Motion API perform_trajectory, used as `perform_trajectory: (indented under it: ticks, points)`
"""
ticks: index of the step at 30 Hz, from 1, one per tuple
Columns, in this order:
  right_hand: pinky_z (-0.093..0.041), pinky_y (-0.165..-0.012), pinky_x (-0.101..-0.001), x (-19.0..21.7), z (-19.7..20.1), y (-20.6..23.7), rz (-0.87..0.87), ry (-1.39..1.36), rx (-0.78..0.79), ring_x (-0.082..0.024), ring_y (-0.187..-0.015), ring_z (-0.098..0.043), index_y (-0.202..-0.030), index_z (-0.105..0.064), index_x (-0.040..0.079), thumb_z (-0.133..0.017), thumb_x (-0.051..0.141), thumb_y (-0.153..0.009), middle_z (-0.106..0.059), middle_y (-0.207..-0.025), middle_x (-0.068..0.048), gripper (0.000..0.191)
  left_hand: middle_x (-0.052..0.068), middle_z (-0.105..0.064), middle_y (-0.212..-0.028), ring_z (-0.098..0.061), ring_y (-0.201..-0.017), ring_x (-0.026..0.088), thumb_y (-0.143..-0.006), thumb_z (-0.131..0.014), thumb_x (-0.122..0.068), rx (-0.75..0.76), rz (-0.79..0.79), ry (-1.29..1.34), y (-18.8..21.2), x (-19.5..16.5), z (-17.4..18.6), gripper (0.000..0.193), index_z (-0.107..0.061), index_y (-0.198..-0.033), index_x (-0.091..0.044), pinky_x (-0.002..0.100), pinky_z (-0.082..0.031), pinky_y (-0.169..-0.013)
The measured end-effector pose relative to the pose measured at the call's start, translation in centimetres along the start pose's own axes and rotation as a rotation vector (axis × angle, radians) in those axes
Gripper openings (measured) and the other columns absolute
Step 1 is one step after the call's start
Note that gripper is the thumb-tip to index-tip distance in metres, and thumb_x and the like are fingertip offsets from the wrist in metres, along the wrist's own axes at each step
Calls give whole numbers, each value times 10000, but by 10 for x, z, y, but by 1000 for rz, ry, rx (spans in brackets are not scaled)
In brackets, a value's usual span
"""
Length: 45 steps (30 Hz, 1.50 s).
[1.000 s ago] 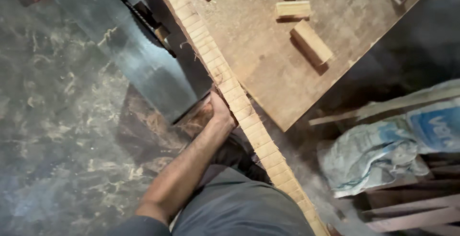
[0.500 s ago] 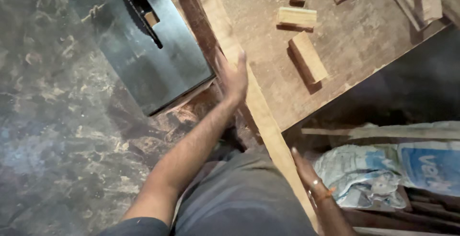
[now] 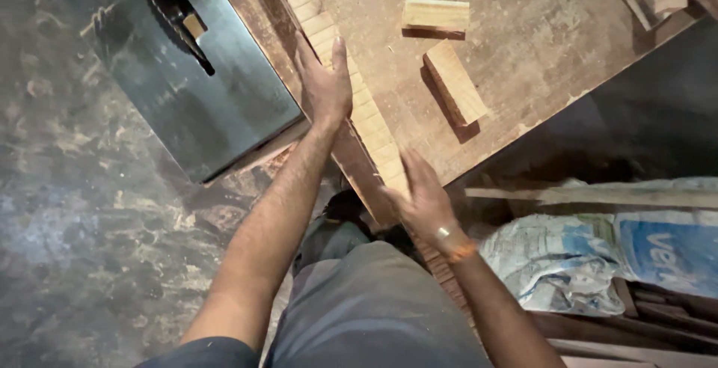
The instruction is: The person measures wooden slats on a workbench using an L-shaped square and marks them with a pencil. They reposition the square along each slat, then lift and stack the measured slats on the bench.
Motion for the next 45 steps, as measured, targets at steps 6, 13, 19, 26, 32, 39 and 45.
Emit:
perform_trajectory:
  ticks: [6,13,19,26,32,39,45]
  points:
    - [-429,-1099,-460,6,-3,-20,-204,47,190,-406,-1358,-473,-1614,-198,64,-734,430,-850,-477,-1504,-230,1002,264,-315,-1633,-319,-1519,396,-980,-646,-471,22,-6,60,62,9,-9,897,-231,-1605,21,447,-284,-1230]
    - [-385,-1108,-482,-26,44,131,81,86,63,-457,-1395,-404,-1557,-223,38,-845,318,-743,-377,-1536,-284,1063,224,-250,-1691,-235,-1573,330,-998,-681,-420,18,115,314,180,34,-26,875,-240,-1619,9,404,-225,-1254]
    - [-510,-994,-433,-40,61,214,-91,44,113,-394,-1309,-534,-1572,-269,173,-818,229,-732,-475,-1508,-172,1006,169,-325,-1608,-416,-1430,283,-921,-675,-288,225,253,1026,152,31,-52,1033,72,-1606,-88,374,-354,-1184]
    - [-518,-956,-471,-40,59,173,-7,188,61,-427,-1289,-537,-1538,-334,153,-792,202,-751,-489,-1464,-207,912,168,-342,-1608,-425,-1433,250,-967,-664,-306,152,159,886,119,24,-61,951,-51,-1634,-17,361,-374,-1185]
    - [-555,-912,-452,-52,77,81,-215,156,70,-381,-1200,-626,-1566,-332,245,-760,170,-713,-551,-1468,-116,957,222,-437,-1571,-458,-1411,284,-949,-680,-373,161,95,834,30,-6,-107,924,-187,-1623,21,373,-378,-1179]
    - [-565,-907,-438,-68,105,-36,-248,313,20,-362,-1184,-639,-1564,-345,283,-791,246,-752,-564,-1457,-114,928,225,-155,-1707,-161,-1583,305,-906,-667,-549,153,116,521,-84,-49,-178,1075,-90,-1634,-8,360,-158,-1261]
    - [-555,-900,-451,-92,130,-114,-184,333,-26,-374,-1213,-615,-1592,-316,252,-780,286,-765,-561,-1462,-134,949,238,-113,-1691,-85,-1574,354,-869,-673,-587,179,174,412,-150,-98,-222,1098,-101,-1645,-61,430,-122,-1245]
Point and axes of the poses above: each hand's wrist, its own y-axis away from the middle knuckle, its own z-axis out of the back of the hand, x = y × z, the point moved 4 cm from there along -y, towards the middle knuckle
